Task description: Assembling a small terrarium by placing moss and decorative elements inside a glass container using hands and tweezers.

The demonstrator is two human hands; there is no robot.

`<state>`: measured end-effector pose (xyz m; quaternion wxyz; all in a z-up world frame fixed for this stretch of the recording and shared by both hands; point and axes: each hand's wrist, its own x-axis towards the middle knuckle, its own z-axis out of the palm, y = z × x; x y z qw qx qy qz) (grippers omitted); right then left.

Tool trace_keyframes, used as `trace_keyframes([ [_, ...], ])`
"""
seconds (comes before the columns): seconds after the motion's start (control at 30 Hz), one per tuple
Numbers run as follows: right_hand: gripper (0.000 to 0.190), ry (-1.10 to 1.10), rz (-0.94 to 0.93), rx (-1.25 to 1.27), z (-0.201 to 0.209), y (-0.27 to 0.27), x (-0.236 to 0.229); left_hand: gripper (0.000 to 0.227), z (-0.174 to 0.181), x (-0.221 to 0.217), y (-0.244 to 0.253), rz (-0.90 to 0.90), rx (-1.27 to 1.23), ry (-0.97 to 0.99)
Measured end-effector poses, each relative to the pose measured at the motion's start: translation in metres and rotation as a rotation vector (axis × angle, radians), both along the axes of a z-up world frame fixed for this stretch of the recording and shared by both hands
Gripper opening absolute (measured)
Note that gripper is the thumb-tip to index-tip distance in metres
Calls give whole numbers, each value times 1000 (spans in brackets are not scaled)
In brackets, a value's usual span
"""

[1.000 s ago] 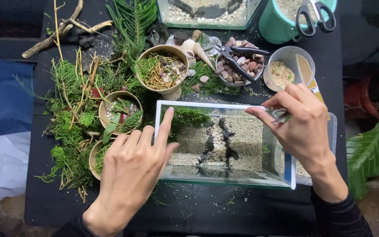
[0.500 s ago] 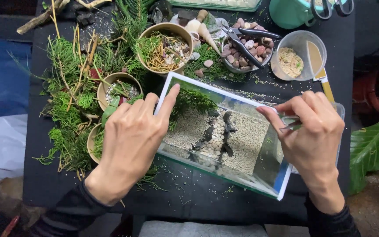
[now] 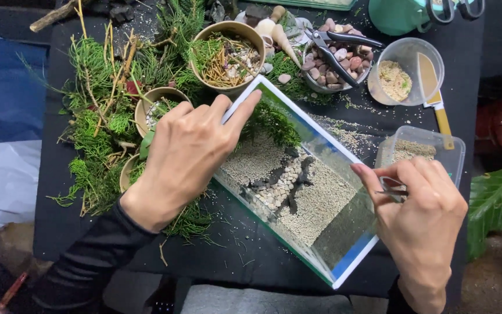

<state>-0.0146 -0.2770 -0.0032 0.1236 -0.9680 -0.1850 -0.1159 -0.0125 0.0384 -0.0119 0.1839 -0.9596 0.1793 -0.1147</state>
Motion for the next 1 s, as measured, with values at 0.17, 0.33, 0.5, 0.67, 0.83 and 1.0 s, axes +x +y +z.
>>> trace_keyframes([
  [0.17, 39, 16, -21, -27, -1, -2, -6, 72, 2, 7, 2, -40, -39, 17],
  [0.33, 39, 17, -32, -20, -1, -3, -13, 64, -2, 13, 3, -79, -64, -29],
  [0.5, 38, 20, -18, 34, 1, -2, -18, 50, -7, 18, 3, -117, -120, -158],
  [0.67, 37, 29, 3, 63, 2, -1, -16, 40, -6, 16, 8, -93, -121, -225],
  [0.83, 43, 62, 34, 121, -3, -6, -12, 54, 6, 10, 35, -47, -90, -285],
  [1.0, 36, 95, 6, 191, -11, -14, -12, 48, 26, -20, 85, 37, -71, -207],
])
